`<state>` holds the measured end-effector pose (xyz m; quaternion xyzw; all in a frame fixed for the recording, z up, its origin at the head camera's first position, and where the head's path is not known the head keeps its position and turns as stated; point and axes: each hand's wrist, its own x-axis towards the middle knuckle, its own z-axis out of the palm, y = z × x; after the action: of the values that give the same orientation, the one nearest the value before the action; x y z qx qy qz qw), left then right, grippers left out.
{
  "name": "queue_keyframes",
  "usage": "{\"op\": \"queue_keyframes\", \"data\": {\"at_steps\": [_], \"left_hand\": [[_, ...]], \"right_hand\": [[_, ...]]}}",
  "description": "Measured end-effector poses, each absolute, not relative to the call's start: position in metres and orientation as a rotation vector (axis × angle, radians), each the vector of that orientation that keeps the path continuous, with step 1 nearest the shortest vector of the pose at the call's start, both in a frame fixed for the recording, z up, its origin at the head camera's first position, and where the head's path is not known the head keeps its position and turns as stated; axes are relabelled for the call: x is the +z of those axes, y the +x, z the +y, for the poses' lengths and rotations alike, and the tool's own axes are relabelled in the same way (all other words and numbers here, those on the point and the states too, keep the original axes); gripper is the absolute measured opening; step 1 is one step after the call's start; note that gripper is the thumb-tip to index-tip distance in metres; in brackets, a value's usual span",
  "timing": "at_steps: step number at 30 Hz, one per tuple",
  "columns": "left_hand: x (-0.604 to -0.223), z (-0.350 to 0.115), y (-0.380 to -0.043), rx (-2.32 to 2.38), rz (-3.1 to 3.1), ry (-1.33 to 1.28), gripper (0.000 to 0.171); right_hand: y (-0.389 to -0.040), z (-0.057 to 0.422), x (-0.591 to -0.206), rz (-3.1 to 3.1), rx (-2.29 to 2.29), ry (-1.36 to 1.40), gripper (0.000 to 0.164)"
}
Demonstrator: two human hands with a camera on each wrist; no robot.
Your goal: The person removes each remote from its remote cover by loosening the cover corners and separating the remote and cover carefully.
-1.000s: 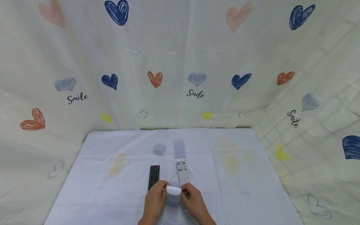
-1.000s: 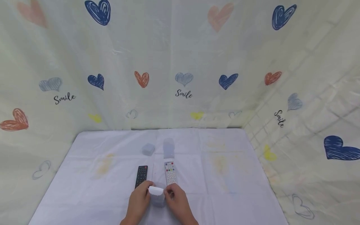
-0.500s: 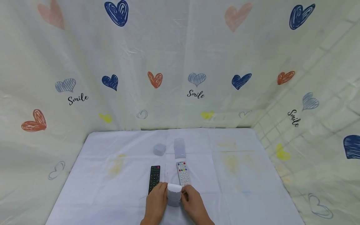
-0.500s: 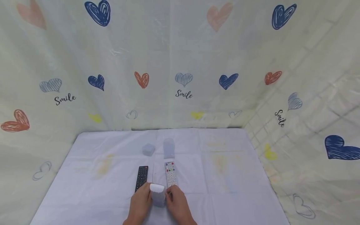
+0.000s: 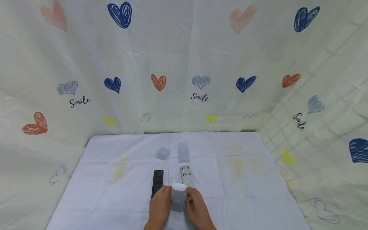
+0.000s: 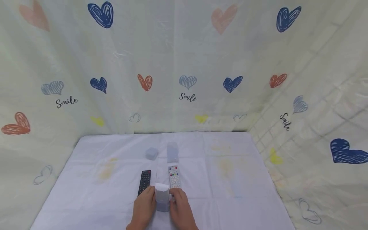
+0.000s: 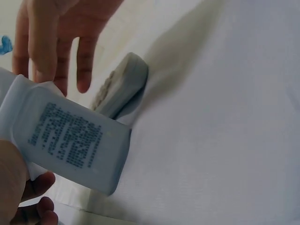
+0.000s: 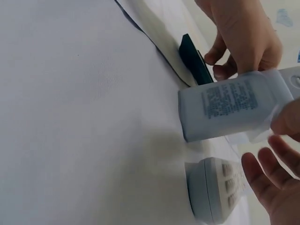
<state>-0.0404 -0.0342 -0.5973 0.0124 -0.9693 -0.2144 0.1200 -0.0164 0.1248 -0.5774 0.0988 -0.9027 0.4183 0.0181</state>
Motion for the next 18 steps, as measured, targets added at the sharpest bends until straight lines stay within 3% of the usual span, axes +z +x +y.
{"op": "queue_keyframes", "data": {"at_steps": [7,18], "left_hand": [[-0.592,-0.041,-0.040,-0.751,-2.863,0.111,0.009],[-0.597,-0.068,-0.022,-0.805,-2.699,-0.401,0.022]], "right_hand": [[-0.007,0.130,-0.586,-2.700,1.250,0.588,0.056],[-0.004,0.129,-0.586,-2.737,1.307,0.522,0.042]]}}
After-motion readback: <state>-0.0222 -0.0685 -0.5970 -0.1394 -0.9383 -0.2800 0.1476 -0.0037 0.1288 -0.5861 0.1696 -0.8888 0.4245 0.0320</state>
